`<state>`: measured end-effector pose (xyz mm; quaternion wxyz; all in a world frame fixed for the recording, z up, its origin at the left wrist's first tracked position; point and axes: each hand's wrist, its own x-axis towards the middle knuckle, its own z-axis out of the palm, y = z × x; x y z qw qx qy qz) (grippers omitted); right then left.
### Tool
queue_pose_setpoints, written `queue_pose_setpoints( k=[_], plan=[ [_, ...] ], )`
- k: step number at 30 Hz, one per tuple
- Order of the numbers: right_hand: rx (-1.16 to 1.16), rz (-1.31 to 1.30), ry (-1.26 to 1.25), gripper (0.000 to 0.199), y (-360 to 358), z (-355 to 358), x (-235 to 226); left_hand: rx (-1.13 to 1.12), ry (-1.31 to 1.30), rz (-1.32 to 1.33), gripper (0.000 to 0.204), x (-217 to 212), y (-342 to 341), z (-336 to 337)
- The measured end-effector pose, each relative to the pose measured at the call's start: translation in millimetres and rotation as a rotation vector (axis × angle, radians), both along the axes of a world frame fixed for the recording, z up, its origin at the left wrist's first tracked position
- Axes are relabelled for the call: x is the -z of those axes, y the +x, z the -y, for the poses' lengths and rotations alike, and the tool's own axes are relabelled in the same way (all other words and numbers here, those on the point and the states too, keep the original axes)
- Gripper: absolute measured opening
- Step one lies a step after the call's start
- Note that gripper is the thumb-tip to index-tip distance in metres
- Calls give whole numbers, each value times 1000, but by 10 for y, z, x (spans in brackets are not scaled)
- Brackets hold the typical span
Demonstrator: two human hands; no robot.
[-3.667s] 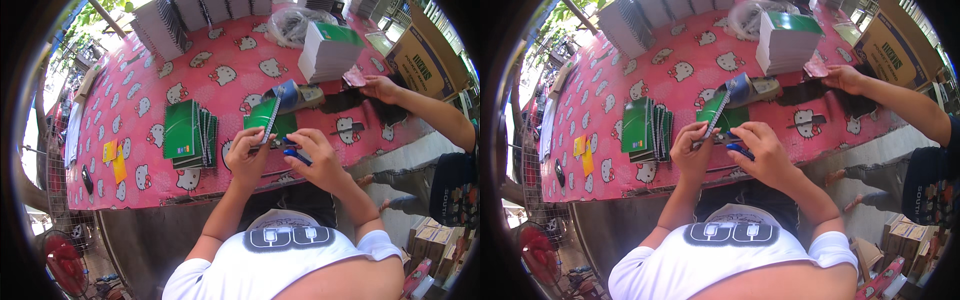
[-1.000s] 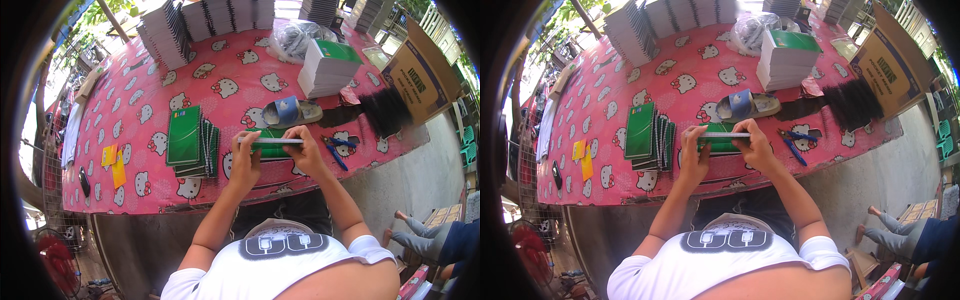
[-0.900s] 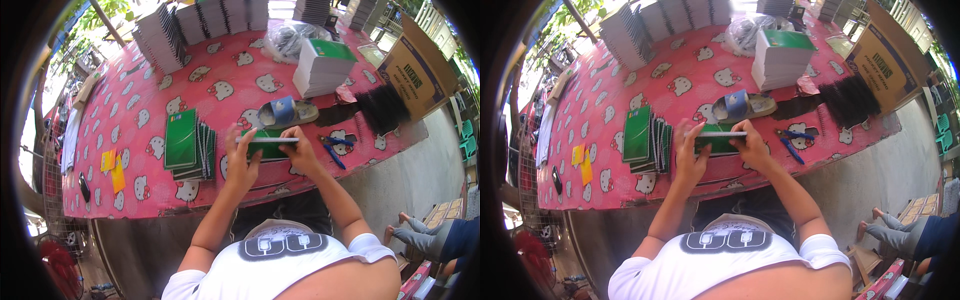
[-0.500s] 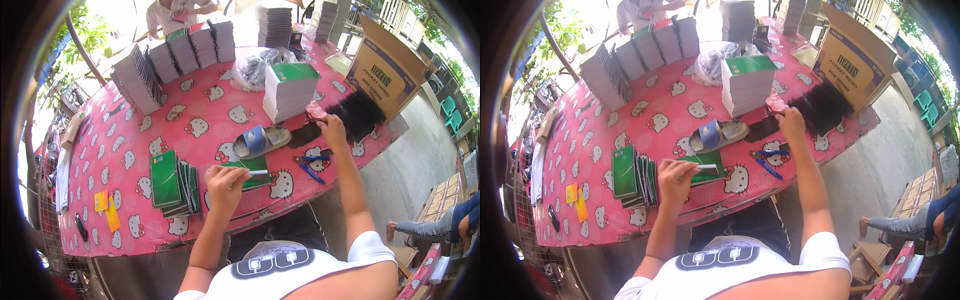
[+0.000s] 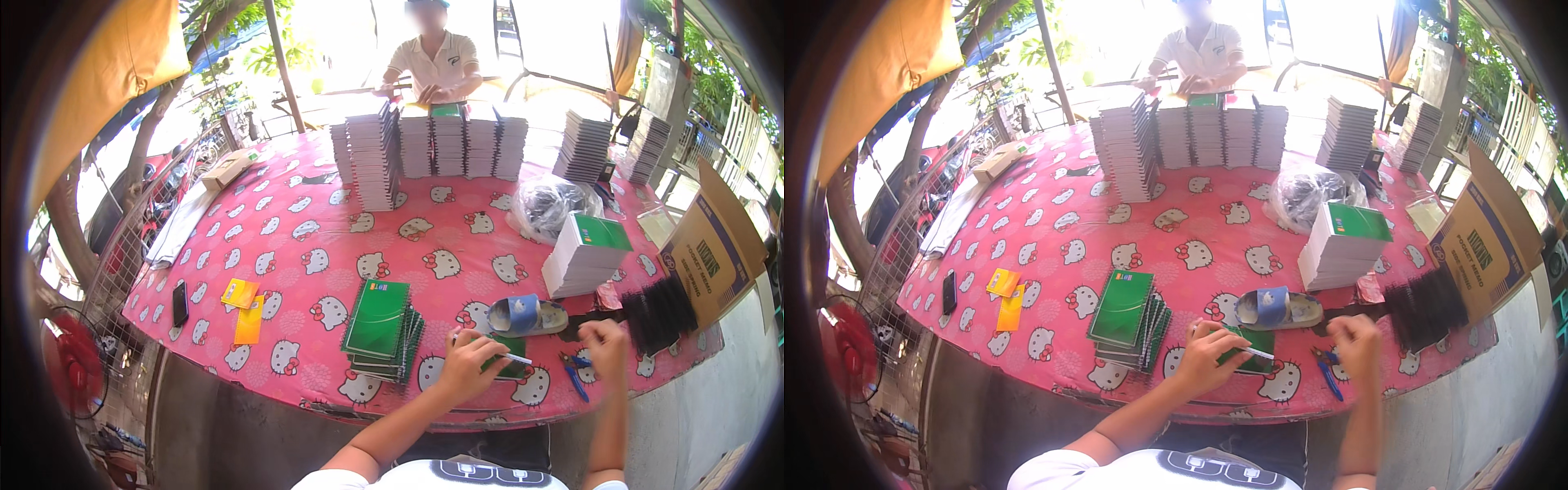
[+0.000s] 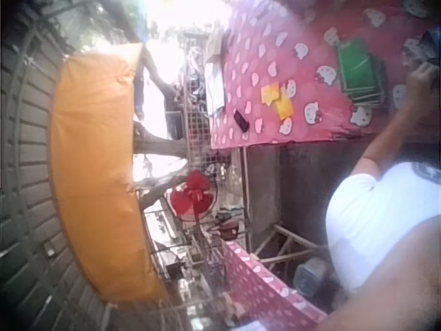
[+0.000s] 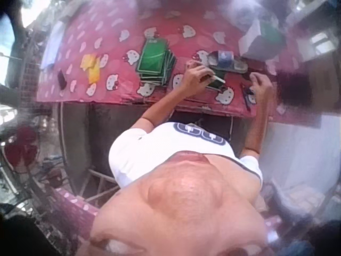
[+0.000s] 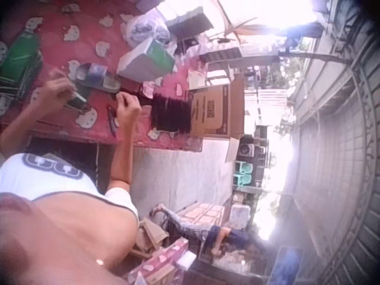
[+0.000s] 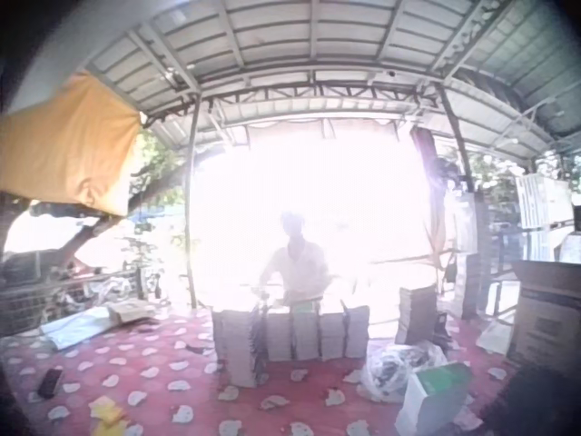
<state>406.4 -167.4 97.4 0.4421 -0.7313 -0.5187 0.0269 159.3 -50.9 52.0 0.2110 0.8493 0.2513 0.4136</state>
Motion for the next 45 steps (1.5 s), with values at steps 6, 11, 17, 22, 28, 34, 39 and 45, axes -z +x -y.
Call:
queue_pose_setpoints(
  k=[6, 11, 17, 22, 28, 34, 39, 45],
  plan=[
    [-196, -273, -18, 22, -724, -96, 162, -11, 13, 66, 23, -13, 47, 75],
    [-229, -298, 62, 29, -612, -121, 254, -26, 72, 100, 23, -5, 78, 60],
    [-427, -701, -106, 26, -593, -64, 137, -28, 51, 124, 21, 32, 79, 68],
    [-425, -311, -250, 22, -597, -2, 3, -43, 19, 107, 22, 62, 83, 106],
    [-242, 14, -74, 18, -825, -11, -29, -29, 91, 131, 23, 75, 81, 114],
    [-212, 79, -90, 10, -883, -46, -61, 20, 128, 158, 26, 95, 42, 72],
    [-170, 110, -78, 13, -918, -58, -65, 20, 136, 160, 25, 66, 51, 80],
    [-175, 61, -85, 16, -922, -65, -30, 16, 143, 154, 22, -3, 36, 97]
  ],
)
